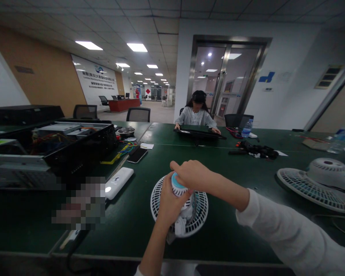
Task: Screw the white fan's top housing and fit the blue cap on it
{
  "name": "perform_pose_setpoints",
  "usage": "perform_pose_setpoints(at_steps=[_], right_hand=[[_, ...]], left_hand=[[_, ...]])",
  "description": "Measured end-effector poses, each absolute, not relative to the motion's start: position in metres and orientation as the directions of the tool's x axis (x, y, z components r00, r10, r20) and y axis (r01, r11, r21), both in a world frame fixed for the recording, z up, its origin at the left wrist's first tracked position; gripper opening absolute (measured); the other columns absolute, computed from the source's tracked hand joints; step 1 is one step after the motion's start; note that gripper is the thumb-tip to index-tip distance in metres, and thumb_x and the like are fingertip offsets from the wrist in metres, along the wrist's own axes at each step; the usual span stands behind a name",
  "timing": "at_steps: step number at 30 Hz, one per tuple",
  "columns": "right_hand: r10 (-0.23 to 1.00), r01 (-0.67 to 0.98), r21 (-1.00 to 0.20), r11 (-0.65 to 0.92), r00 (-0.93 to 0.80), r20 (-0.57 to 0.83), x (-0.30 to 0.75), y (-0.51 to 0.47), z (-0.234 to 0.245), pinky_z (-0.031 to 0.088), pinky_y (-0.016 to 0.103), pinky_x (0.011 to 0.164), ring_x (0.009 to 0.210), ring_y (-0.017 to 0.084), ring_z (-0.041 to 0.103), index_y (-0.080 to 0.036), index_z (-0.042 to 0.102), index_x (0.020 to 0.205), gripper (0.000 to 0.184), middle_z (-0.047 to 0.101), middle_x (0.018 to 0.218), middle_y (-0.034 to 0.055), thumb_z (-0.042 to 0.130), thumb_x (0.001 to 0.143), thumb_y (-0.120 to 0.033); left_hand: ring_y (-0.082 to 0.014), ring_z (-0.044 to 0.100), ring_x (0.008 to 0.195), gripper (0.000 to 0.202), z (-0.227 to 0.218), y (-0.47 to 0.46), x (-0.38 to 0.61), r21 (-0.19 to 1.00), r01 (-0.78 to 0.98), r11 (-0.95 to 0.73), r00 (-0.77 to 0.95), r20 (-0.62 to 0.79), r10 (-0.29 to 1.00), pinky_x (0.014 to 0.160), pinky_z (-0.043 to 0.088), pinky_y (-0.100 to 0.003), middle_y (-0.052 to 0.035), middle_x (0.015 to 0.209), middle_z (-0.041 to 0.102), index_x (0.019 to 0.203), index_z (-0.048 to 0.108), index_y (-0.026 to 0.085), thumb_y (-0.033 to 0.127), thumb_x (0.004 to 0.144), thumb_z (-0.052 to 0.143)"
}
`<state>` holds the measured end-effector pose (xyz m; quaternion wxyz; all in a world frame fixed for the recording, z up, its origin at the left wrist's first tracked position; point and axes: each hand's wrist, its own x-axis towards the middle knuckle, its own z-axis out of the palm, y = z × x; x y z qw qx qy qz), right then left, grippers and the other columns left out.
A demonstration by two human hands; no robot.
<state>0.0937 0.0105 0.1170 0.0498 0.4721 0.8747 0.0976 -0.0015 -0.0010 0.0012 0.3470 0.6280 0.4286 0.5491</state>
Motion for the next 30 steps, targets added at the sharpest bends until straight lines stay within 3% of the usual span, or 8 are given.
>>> perform_pose_setpoints(at_steps=[4, 10, 14, 24, 27, 30], right_hand=[[0.871, 0.858, 0.204, 0.472, -0.489, 0.044, 0.093, 0.012, 0.113, 0.045, 0.033, 0.056, 0.071, 0.027, 0.063, -0.008, 0.048, 0.109, 0.027, 0.065, 0.078, 0.0146, 0.035, 0.088, -0.018], [0.742, 0.735, 0.096, 0.671, -0.667, -0.073, 0.117, 0.015, 0.132, 0.043, 0.027, 0.071, 0.088, 0.018, 0.059, -0.025, 0.056, 0.110, 0.030, 0.060, 0.101, 0.0061, 0.047, 0.083, -0.014], [0.673, 0.676, 0.014, 0.737, -0.732, -0.107, 0.124, 0.018, 0.137, 0.043, 0.030, 0.076, 0.093, 0.019, 0.055, -0.021, 0.060, 0.108, 0.032, 0.055, 0.107, 0.0077, 0.058, 0.077, -0.012], [0.710, 0.692, 0.170, 0.701, -0.701, -0.075, 0.106, 0.017, 0.134, 0.045, 0.030, 0.071, 0.089, 0.021, 0.057, -0.014, 0.065, 0.095, 0.021, 0.058, 0.102, 0.0090, 0.062, 0.077, -0.024], [0.773, 0.752, 0.222, 0.621, -0.634, -0.015, 0.096, 0.016, 0.123, 0.046, 0.031, 0.069, 0.088, 0.023, 0.058, -0.009, 0.066, 0.091, 0.021, 0.061, 0.096, 0.0130, 0.052, 0.083, -0.022], [0.837, 0.818, 0.252, 0.518, -0.545, 0.047, 0.090, 0.017, 0.113, 0.047, 0.032, 0.063, 0.083, 0.025, 0.061, -0.007, 0.066, 0.086, 0.032, 0.063, 0.087, 0.0160, 0.039, 0.089, -0.024]], left_hand=[[-0.0240, 0.052, 0.103, 0.053, 0.001, -0.002, -0.001, 0.911, 0.155, -0.383, 0.031, 0.383, 0.923, 0.088, 0.039, -0.038, -0.0055, 0.110, 0.054, 0.114, 0.044, 0.021, 0.027, 0.067, 0.068], [-0.0234, 0.051, 0.103, 0.051, 0.000, -0.001, -0.002, 0.899, 0.188, -0.395, 0.038, 0.395, 0.918, 0.089, 0.039, -0.038, -0.0048, 0.109, 0.053, 0.113, 0.044, 0.021, 0.025, 0.068, 0.068], [-0.0240, 0.051, 0.104, 0.051, 0.000, -0.001, -0.003, 0.905, 0.179, -0.385, 0.051, 0.382, 0.923, 0.089, 0.039, -0.040, -0.0060, 0.110, 0.053, 0.114, 0.043, 0.021, 0.027, 0.069, 0.066], [-0.0249, 0.053, 0.102, 0.052, -0.001, 0.000, -0.004, 0.908, 0.174, -0.381, 0.047, 0.378, 0.924, 0.087, 0.041, -0.040, -0.0060, 0.109, 0.055, 0.115, 0.044, 0.022, 0.029, 0.069, 0.067], [-0.0253, 0.053, 0.103, 0.055, -0.002, 0.000, -0.003, 0.913, 0.170, -0.371, 0.041, 0.370, 0.928, 0.087, 0.041, -0.040, -0.0067, 0.111, 0.054, 0.115, 0.043, 0.021, 0.028, 0.068, 0.068], [-0.0251, 0.053, 0.103, 0.054, -0.002, 0.001, -0.002, 0.912, 0.164, -0.376, 0.036, 0.376, 0.926, 0.086, 0.041, -0.039, -0.0063, 0.111, 0.054, 0.114, 0.044, 0.021, 0.028, 0.067, 0.069]])
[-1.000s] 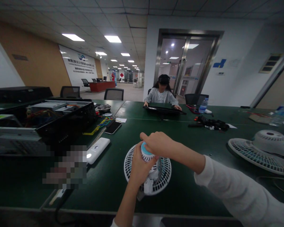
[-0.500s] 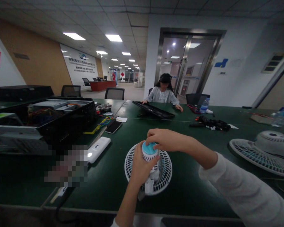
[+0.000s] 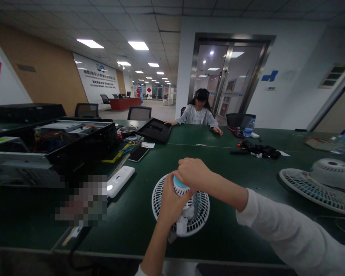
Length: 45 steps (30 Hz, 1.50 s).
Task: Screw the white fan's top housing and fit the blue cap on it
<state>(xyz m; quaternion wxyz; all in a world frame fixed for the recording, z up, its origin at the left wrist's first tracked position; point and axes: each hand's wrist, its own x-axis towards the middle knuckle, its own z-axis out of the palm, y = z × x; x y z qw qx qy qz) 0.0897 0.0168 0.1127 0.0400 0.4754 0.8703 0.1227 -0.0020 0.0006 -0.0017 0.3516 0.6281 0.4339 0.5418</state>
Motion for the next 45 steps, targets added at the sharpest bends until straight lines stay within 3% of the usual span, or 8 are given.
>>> perform_pose_setpoints(at_steps=[4, 8, 12, 27, 31, 37, 41, 45], right_hand=[[0.856, 0.836, 0.255, 0.486, -0.514, 0.056, 0.097, 0.018, 0.117, 0.046, 0.031, 0.060, 0.078, 0.024, 0.062, -0.008, 0.066, 0.089, 0.036, 0.063, 0.086, 0.0160, 0.036, 0.091, -0.029], [0.729, 0.717, 0.149, 0.681, -0.683, -0.043, 0.115, 0.017, 0.134, 0.045, 0.027, 0.068, 0.086, 0.017, 0.060, -0.021, 0.058, 0.110, 0.027, 0.057, 0.108, 0.0079, 0.046, 0.086, -0.018], [0.653, 0.654, 0.051, 0.755, -0.742, -0.149, 0.124, 0.020, 0.141, 0.044, 0.030, 0.073, 0.091, 0.019, 0.057, -0.023, 0.060, 0.107, 0.032, 0.055, 0.110, 0.0067, 0.053, 0.080, -0.009], [0.646, 0.629, 0.149, 0.763, -0.752, -0.131, 0.115, 0.025, 0.142, 0.044, 0.029, 0.072, 0.090, 0.019, 0.057, -0.016, 0.066, 0.092, 0.019, 0.055, 0.111, 0.0063, 0.064, 0.075, -0.022], [0.696, 0.677, 0.176, 0.714, -0.714, -0.079, 0.107, 0.023, 0.133, 0.044, 0.030, 0.075, 0.090, 0.020, 0.057, -0.011, 0.065, 0.093, 0.020, 0.057, 0.110, 0.0094, 0.056, 0.080, -0.023], [0.828, 0.816, 0.210, 0.539, -0.559, 0.043, 0.097, 0.015, 0.116, 0.045, 0.034, 0.071, 0.086, 0.025, 0.058, -0.005, 0.066, 0.086, 0.034, 0.063, 0.091, 0.0160, 0.038, 0.089, -0.025], [0.812, 0.806, 0.184, 0.563, -0.581, 0.063, 0.107, 0.015, 0.126, 0.045, 0.032, 0.075, 0.091, 0.022, 0.057, -0.009, 0.064, 0.095, 0.029, 0.062, 0.097, 0.0129, 0.039, 0.089, -0.023], [0.664, 0.660, 0.074, 0.747, -0.746, -0.044, 0.121, 0.020, 0.137, 0.043, 0.029, 0.080, 0.101, 0.018, 0.053, -0.022, 0.060, 0.109, 0.029, 0.054, 0.115, 0.0065, 0.050, 0.082, -0.013]], left_hand=[[-0.0243, 0.052, 0.103, 0.053, -0.001, 0.001, -0.002, 0.910, 0.165, -0.381, 0.024, 0.382, 0.924, 0.087, 0.040, -0.039, -0.0052, 0.110, 0.054, 0.113, 0.044, 0.022, 0.025, 0.066, 0.069], [-0.0241, 0.051, 0.104, 0.052, -0.002, 0.001, -0.002, 0.899, 0.177, -0.401, 0.025, 0.404, 0.915, 0.090, 0.038, -0.040, -0.0050, 0.110, 0.053, 0.112, 0.045, 0.021, 0.025, 0.066, 0.069], [-0.0245, 0.050, 0.106, 0.054, -0.003, 0.002, -0.002, 0.910, 0.176, -0.376, 0.041, 0.374, 0.926, 0.092, 0.037, -0.041, -0.0060, 0.112, 0.052, 0.115, 0.043, 0.021, 0.026, 0.067, 0.067], [-0.0245, 0.051, 0.104, 0.053, -0.001, -0.001, -0.002, 0.901, 0.173, -0.398, 0.042, 0.397, 0.917, 0.090, 0.039, -0.040, -0.0060, 0.110, 0.053, 0.114, 0.044, 0.021, 0.027, 0.067, 0.067], [-0.0248, 0.051, 0.105, 0.054, -0.001, 0.000, -0.003, 0.900, 0.181, -0.397, 0.031, 0.398, 0.917, 0.090, 0.038, -0.041, -0.0066, 0.112, 0.052, 0.116, 0.043, 0.021, 0.027, 0.067, 0.067], [-0.0239, 0.051, 0.106, 0.053, -0.001, 0.000, -0.003, 0.901, 0.170, -0.400, 0.035, 0.400, 0.916, 0.091, 0.038, -0.039, -0.0066, 0.112, 0.053, 0.114, 0.043, 0.020, 0.026, 0.067, 0.067], [-0.0238, 0.051, 0.105, 0.053, -0.002, 0.001, -0.003, 0.890, 0.194, -0.412, 0.020, 0.417, 0.909, 0.091, 0.037, -0.040, -0.0058, 0.110, 0.053, 0.114, 0.044, 0.020, 0.025, 0.066, 0.068], [-0.0242, 0.051, 0.104, 0.052, -0.002, 0.001, -0.004, 0.895, 0.184, -0.407, 0.032, 0.408, 0.912, 0.091, 0.038, -0.040, -0.0063, 0.110, 0.053, 0.113, 0.044, 0.020, 0.027, 0.068, 0.067]])
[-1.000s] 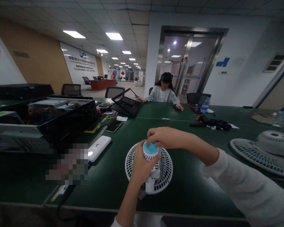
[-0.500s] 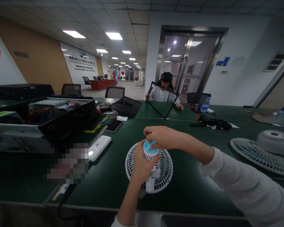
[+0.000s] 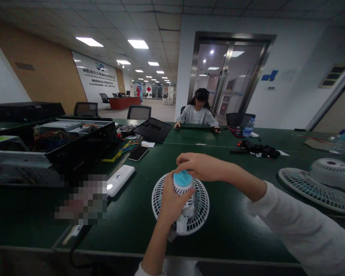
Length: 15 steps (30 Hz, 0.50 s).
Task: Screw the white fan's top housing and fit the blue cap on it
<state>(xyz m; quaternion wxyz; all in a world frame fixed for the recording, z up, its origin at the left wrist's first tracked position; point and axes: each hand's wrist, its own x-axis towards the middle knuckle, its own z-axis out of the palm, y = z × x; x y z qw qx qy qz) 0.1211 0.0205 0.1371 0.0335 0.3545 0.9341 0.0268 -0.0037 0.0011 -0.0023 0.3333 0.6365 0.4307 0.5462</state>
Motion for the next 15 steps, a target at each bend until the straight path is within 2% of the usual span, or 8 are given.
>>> perform_pose_setpoints(at_steps=[2, 7, 11, 15], right_hand=[[0.623, 0.621, 0.054, 0.782, -0.776, -0.096, 0.124, 0.022, 0.138, 0.043, 0.030, 0.079, 0.099, 0.019, 0.053, -0.021, 0.061, 0.107, 0.030, 0.054, 0.113, 0.0070, 0.055, 0.079, -0.011], [0.631, 0.614, 0.150, 0.775, -0.768, -0.111, 0.121, 0.022, 0.138, 0.043, 0.029, 0.074, 0.093, 0.018, 0.056, -0.019, 0.063, 0.104, 0.026, 0.058, 0.104, 0.0060, 0.059, 0.078, -0.016], [0.653, 0.625, 0.201, 0.754, -0.746, -0.130, 0.115, 0.019, 0.140, 0.043, 0.027, 0.071, 0.088, 0.018, 0.058, -0.016, 0.065, 0.094, 0.018, 0.061, 0.099, 0.0057, 0.061, 0.079, -0.023], [0.725, 0.687, 0.258, 0.679, -0.682, -0.095, 0.103, 0.016, 0.132, 0.044, 0.028, 0.067, 0.083, 0.021, 0.061, -0.013, 0.065, 0.093, 0.020, 0.065, 0.092, 0.0094, 0.054, 0.083, -0.026]], left_hand=[[-0.0248, 0.051, 0.105, 0.053, -0.001, 0.000, -0.004, 0.906, 0.178, -0.383, 0.037, 0.383, 0.923, 0.090, 0.038, -0.040, -0.0067, 0.111, 0.053, 0.114, 0.044, 0.020, 0.028, 0.068, 0.067], [-0.0248, 0.051, 0.105, 0.052, 0.001, -0.001, -0.004, 0.911, 0.173, -0.375, 0.047, 0.373, 0.927, 0.090, 0.038, -0.040, -0.0064, 0.111, 0.053, 0.114, 0.044, 0.021, 0.028, 0.068, 0.067], [-0.0242, 0.052, 0.103, 0.051, 0.001, -0.001, -0.003, 0.904, 0.177, -0.389, 0.037, 0.389, 0.921, 0.089, 0.039, -0.039, -0.0055, 0.109, 0.054, 0.112, 0.045, 0.021, 0.027, 0.067, 0.067], [-0.0241, 0.052, 0.102, 0.052, 0.000, -0.001, -0.002, 0.907, 0.165, -0.389, 0.030, 0.389, 0.921, 0.088, 0.040, -0.039, -0.0054, 0.109, 0.054, 0.113, 0.045, 0.021, 0.026, 0.067, 0.067]])
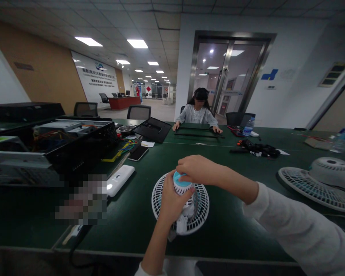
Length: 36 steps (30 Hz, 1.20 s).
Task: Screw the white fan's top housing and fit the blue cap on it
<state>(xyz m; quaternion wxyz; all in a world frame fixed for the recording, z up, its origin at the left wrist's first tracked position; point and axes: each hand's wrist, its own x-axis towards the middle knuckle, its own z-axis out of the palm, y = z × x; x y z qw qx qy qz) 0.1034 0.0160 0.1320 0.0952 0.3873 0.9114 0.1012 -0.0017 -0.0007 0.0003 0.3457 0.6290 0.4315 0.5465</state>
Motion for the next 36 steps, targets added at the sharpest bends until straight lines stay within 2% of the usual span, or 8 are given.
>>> perform_pose_setpoints(at_steps=[5, 8, 14, 20, 25, 28, 31, 36], right_hand=[[0.854, 0.814, 0.307, 0.493, -0.520, 0.006, 0.093, 0.012, 0.119, 0.045, 0.035, 0.058, 0.075, 0.030, 0.064, -0.008, 0.067, 0.083, 0.036, 0.067, 0.081, 0.0184, 0.039, 0.088, -0.030], [0.871, 0.835, 0.295, 0.464, -0.491, 0.020, 0.096, 0.010, 0.121, 0.044, 0.034, 0.058, 0.076, 0.030, 0.064, -0.009, 0.066, 0.079, 0.043, 0.067, 0.079, 0.0184, 0.035, 0.090, -0.036], [0.815, 0.796, 0.202, 0.571, -0.579, -0.019, 0.108, 0.009, 0.132, 0.041, 0.026, 0.062, 0.079, 0.019, 0.062, -0.018, 0.055, 0.099, 0.025, 0.067, 0.091, 0.0073, 0.043, 0.087, -0.036], [0.875, 0.864, 0.158, 0.478, -0.485, 0.006, 0.095, 0.009, 0.117, 0.039, 0.026, 0.057, 0.072, 0.023, 0.063, -0.014, 0.049, 0.105, 0.025, 0.066, 0.080, 0.0101, 0.045, 0.081, -0.020], [0.927, 0.927, 0.048, 0.371, -0.373, 0.029, 0.094, 0.016, 0.110, 0.038, 0.026, 0.054, 0.070, 0.021, 0.062, -0.011, 0.051, 0.101, 0.023, 0.065, 0.083, 0.0129, 0.039, 0.083, -0.019], [0.885, 0.885, -0.028, 0.465, -0.465, -0.007, 0.106, 0.018, 0.120, 0.039, 0.023, 0.056, 0.067, 0.015, 0.059, -0.014, 0.053, 0.104, 0.025, 0.064, 0.080, 0.0065, 0.038, 0.086, -0.022], [0.794, 0.795, -0.066, 0.603, -0.607, -0.048, 0.118, 0.018, 0.131, 0.040, 0.023, 0.065, 0.073, 0.013, 0.057, -0.020, 0.057, 0.107, 0.028, 0.063, 0.083, 0.0022, 0.047, 0.081, -0.016], [0.665, 0.668, -0.021, 0.744, -0.742, -0.085, 0.124, 0.019, 0.135, 0.041, 0.029, 0.075, 0.087, 0.018, 0.055, -0.017, 0.061, 0.106, 0.028, 0.057, 0.100, 0.0081, 0.056, 0.079, -0.016]], left_hand=[[-0.0250, 0.050, 0.107, 0.056, -0.001, -0.001, -0.002, 0.908, 0.158, -0.389, 0.025, 0.390, 0.920, 0.091, 0.038, -0.042, -0.0069, 0.114, 0.053, 0.115, 0.044, 0.021, 0.024, 0.066, 0.068], [-0.0251, 0.049, 0.110, 0.053, -0.003, 0.000, -0.002, 0.901, 0.157, -0.403, 0.022, 0.405, 0.914, 0.094, 0.036, -0.043, -0.0071, 0.115, 0.052, 0.114, 0.044, 0.021, 0.025, 0.067, 0.068], [-0.0245, 0.051, 0.106, 0.053, -0.002, 0.000, -0.002, 0.901, 0.147, -0.409, 0.028, 0.409, 0.912, 0.092, 0.038, -0.041, -0.0058, 0.111, 0.053, 0.113, 0.045, 0.021, 0.026, 0.066, 0.068], [-0.0241, 0.053, 0.102, 0.052, 0.000, -0.001, -0.002, 0.908, 0.130, -0.398, 0.035, 0.397, 0.917, 0.088, 0.041, -0.040, -0.0052, 0.109, 0.055, 0.114, 0.045, 0.022, 0.026, 0.067, 0.068], [-0.0241, 0.052, 0.102, 0.052, 0.001, -0.001, -0.002, 0.900, 0.144, -0.412, 0.041, 0.411, 0.911, 0.088, 0.040, -0.039, -0.0051, 0.109, 0.055, 0.113, 0.045, 0.022, 0.027, 0.067, 0.068], [-0.0240, 0.051, 0.105, 0.050, 0.000, -0.002, -0.003, 0.892, 0.160, -0.422, 0.044, 0.421, 0.906, 0.091, 0.038, -0.040, -0.0054, 0.110, 0.053, 0.113, 0.044, 0.022, 0.026, 0.069, 0.067], [-0.0237, 0.050, 0.105, 0.051, 0.000, -0.002, -0.003, 0.892, 0.170, -0.418, 0.046, 0.416, 0.908, 0.091, 0.038, -0.039, -0.0052, 0.110, 0.052, 0.114, 0.044, 0.022, 0.026, 0.069, 0.067], [-0.0243, 0.050, 0.105, 0.052, -0.002, -0.001, -0.003, 0.902, 0.174, -0.395, 0.043, 0.394, 0.918, 0.091, 0.038, -0.040, -0.0063, 0.111, 0.052, 0.115, 0.043, 0.021, 0.028, 0.069, 0.067]])
